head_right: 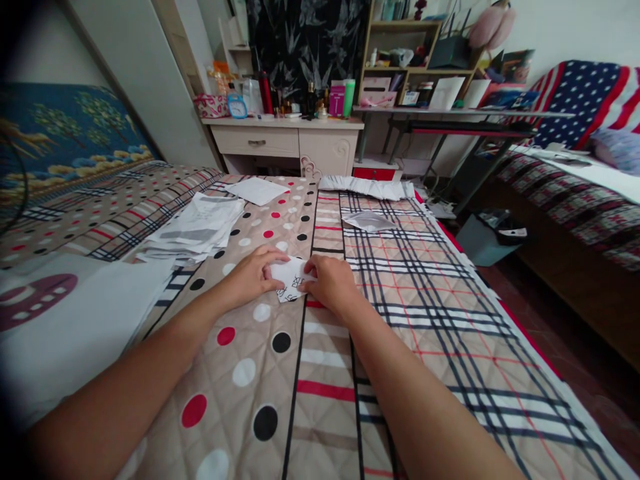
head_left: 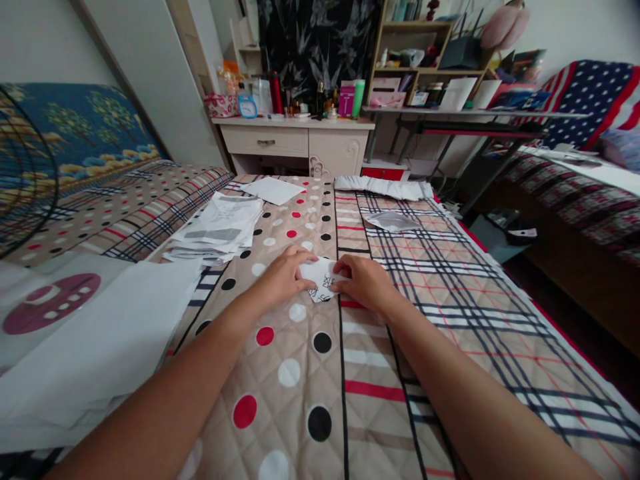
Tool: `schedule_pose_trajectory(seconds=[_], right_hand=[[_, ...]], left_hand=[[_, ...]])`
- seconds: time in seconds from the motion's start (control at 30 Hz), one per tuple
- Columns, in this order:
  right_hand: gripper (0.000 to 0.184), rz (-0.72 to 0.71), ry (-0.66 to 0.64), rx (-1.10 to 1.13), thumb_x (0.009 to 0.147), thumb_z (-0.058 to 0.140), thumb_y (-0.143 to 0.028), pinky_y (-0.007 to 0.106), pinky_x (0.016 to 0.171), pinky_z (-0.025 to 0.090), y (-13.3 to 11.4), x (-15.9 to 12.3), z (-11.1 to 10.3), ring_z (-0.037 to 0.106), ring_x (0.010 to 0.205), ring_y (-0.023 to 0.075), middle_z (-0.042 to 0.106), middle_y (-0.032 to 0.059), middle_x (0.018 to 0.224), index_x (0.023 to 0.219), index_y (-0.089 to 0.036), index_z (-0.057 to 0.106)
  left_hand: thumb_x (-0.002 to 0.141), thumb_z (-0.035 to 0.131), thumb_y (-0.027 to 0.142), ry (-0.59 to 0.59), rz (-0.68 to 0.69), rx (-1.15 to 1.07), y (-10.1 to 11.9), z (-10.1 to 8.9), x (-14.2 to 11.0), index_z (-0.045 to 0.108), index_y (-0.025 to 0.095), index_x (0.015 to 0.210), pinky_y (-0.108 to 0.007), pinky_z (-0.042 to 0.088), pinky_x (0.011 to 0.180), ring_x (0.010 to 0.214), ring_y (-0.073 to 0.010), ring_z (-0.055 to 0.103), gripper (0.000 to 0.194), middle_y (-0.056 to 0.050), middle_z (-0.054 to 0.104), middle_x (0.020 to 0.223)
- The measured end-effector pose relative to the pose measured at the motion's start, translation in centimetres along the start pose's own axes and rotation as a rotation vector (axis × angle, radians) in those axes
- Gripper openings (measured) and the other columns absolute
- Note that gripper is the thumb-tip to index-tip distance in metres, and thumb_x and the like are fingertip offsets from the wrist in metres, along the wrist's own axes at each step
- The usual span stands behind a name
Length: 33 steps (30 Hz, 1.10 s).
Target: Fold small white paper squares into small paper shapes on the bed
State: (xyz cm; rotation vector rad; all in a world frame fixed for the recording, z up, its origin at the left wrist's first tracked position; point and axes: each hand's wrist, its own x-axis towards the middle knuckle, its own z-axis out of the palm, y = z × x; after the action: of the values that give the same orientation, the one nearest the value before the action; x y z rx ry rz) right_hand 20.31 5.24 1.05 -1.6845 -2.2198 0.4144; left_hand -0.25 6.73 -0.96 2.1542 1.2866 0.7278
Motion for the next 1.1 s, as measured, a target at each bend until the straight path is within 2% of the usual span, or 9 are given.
schedule_pose_trajectory(seconds=[0.13, 0.23, 0.3, 0.37, 0.43, 0.6, 0.73, 0.87, 1.1], right_hand=[[0.025, -0.093, 0.021, 0.121, 0.065, 0.079, -0.028, 0.026, 0.061, 0.036, 0.6, 0.2, 0.3, 0.058, 0.070, 0.0156, 0.069, 0.0029, 0.082, 0.085, -0.019, 0.068], [0.025, -0.136, -0.037, 0.213, 0.061, 0.080, -0.025, 0.024, 0.056, 0.034, 0.6, 0.2, 0.3, 0.053, 0.062, 0.0128, 0.065, -0.0003, 0.073, 0.082, -0.019, 0.068], [0.022, -0.140, -0.090, 0.260, 0.060, 0.080, -0.024, 0.023, 0.054, 0.032, 0.4, 0.1, 0.3, 0.050, 0.058, 0.0117, 0.063, -0.0022, 0.068, 0.078, -0.020, 0.069], [0.018, -0.134, -0.132, 0.316, 0.060, 0.078, -0.022, 0.023, 0.053, 0.031, 0.4, 0.1, 0.4, 0.049, 0.056, 0.0112, 0.062, -0.0032, 0.064, 0.076, -0.020, 0.070], [0.014, -0.124, -0.160, 0.375, 0.061, 0.077, -0.023, 0.022, 0.051, 0.030, 0.5, 0.2, 0.6, 0.048, 0.054, 0.0106, 0.061, -0.0040, 0.061, 0.073, -0.021, 0.071], [0.014, -0.134, -0.172, 0.430, 0.061, 0.077, -0.028, 0.022, 0.048, 0.028, 0.9, 0.3, 0.9, 0.045, 0.051, 0.0097, 0.058, -0.0045, 0.058, 0.070, -0.020, 0.070], [0.019, -0.109, -0.172, 0.353, 0.058, 0.080, -0.030, 0.023, 0.048, 0.027, 0.5, 0.3, 0.7, 0.044, 0.051, 0.0103, 0.059, -0.0036, 0.059, 0.070, -0.021, 0.069], [0.026, -0.115, -0.140, 0.267, 0.057, 0.081, -0.036, 0.024, 0.048, 0.025, 0.2, 0.3, 0.7, 0.044, 0.051, 0.0109, 0.059, -0.0027, 0.060, 0.073, -0.021, 0.068], [0.031, -0.083, -0.123, 0.162, 0.056, 0.081, -0.042, 0.025, 0.047, 0.026, -0.2, 0.4, 0.9, 0.043, 0.051, 0.0112, 0.058, -0.0018, 0.061, 0.072, -0.021, 0.065]], left_hand=[[0.063, 0.076, 0.018, -0.052, 0.015, -0.090, -0.3, -0.7, 0.1, 0.064, 0.022, 0.115, -0.023, 0.042, 0.059, 0.061, -0.0070, 0.048, 0.053, -0.004, 0.056, 0.111], [0.057, 0.081, 0.022, -0.077, -0.032, -0.143, -0.5, -1.0, 0.3, 0.066, 0.021, 0.112, -0.021, 0.037, 0.053, 0.059, -0.0086, 0.045, 0.057, 0.000, 0.059, 0.086], [0.053, 0.083, 0.026, -0.092, -0.057, -0.174, -0.7, -1.1, 0.5, 0.069, 0.019, 0.099, -0.020, 0.033, 0.050, 0.056, -0.0094, 0.044, 0.048, 0.003, 0.055, 0.070], [0.052, 0.084, 0.028, -0.110, -0.061, -0.191, -0.8, -1.2, 0.5, 0.070, 0.017, 0.081, -0.019, 0.031, 0.049, 0.055, -0.0094, 0.044, 0.034, 0.004, 0.052, 0.063], [0.054, 0.082, 0.028, -0.150, -0.066, -0.238, -0.9, -1.2, 0.5, 0.067, 0.016, 0.069, -0.019, 0.033, 0.049, 0.054, -0.0094, 0.047, 0.024, 0.002, 0.056, 0.062], [0.056, 0.081, 0.027, -0.195, -0.068, -0.372, -0.6, -1.2, 0.4, 0.069, 0.017, 0.066, -0.021, 0.041, 0.053, 0.054, -0.0115, 0.055, 0.018, 0.000, 0.064, 0.060], [0.057, 0.081, 0.026, -0.237, 0.017, -0.334, -0.3, -1.5, 0.5, 0.072, 0.018, 0.067, -0.024, 0.046, 0.062, 0.063, -0.0147, 0.061, 0.015, -0.003, 0.068, 0.068], [0.060, 0.080, 0.025, -0.234, 0.110, -0.281, -0.2, -1.6, 0.6, 0.073, 0.019, 0.063, -0.025, 0.046, 0.068, 0.067, -0.0148, 0.061, 0.010, -0.004, 0.068, 0.069], [0.061, 0.079, 0.026, -0.231, 0.076, -0.298, -0.3, -1.3, 0.6, 0.072, 0.018, 0.064, -0.025, 0.046, 0.067, 0.067, -0.0150, 0.062, 0.011, -0.004, 0.069, 0.069]])
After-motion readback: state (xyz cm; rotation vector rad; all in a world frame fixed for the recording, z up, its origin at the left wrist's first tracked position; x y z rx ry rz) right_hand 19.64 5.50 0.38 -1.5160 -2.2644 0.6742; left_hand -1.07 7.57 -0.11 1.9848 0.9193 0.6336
